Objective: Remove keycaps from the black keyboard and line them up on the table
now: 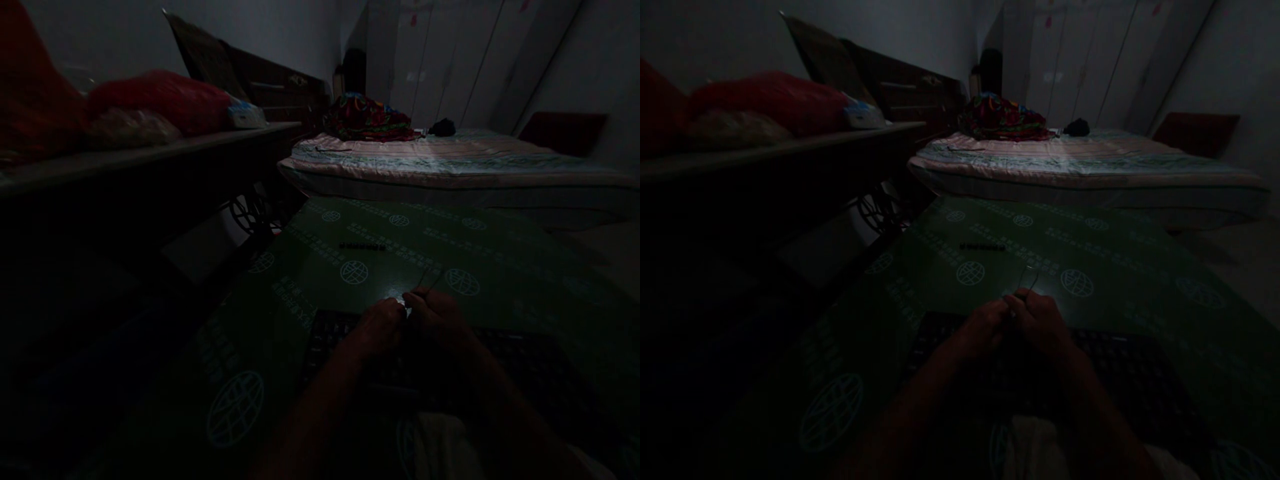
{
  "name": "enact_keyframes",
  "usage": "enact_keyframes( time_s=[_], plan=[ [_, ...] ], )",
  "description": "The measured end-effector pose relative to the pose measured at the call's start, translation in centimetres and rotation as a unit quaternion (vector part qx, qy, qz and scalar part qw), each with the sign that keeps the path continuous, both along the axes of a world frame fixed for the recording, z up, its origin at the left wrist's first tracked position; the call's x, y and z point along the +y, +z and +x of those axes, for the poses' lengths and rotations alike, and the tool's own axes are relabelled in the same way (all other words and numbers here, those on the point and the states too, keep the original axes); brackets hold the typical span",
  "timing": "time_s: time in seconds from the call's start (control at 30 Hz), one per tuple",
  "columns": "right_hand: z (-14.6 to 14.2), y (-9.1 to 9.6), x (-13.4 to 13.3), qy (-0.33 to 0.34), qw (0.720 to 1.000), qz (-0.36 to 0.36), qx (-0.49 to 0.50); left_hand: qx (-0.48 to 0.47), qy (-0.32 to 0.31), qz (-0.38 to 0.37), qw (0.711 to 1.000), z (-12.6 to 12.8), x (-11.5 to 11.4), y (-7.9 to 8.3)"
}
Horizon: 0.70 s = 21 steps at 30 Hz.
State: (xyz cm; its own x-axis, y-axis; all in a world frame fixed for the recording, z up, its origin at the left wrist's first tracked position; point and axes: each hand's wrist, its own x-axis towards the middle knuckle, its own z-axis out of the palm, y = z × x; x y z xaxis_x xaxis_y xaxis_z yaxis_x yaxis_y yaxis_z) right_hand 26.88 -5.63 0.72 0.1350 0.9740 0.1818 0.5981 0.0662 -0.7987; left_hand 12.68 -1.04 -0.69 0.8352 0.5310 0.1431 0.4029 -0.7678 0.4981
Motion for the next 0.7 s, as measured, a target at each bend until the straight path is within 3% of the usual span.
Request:
enact_keyframes(
  time_s=[0.33,0.7],
  plan=[
    [0.3,0.7,0.0,0.014,0.999,0.014,0.035,-0.073,0.036,-0.042,0.996,0.0,0.6,-0.6],
    [0.2,1.5,-0.1,0.056,0.995,0.072,0.03,-0.138,0.083,-0.124,0.979,-0.2,0.6,1.2]
  ],
)
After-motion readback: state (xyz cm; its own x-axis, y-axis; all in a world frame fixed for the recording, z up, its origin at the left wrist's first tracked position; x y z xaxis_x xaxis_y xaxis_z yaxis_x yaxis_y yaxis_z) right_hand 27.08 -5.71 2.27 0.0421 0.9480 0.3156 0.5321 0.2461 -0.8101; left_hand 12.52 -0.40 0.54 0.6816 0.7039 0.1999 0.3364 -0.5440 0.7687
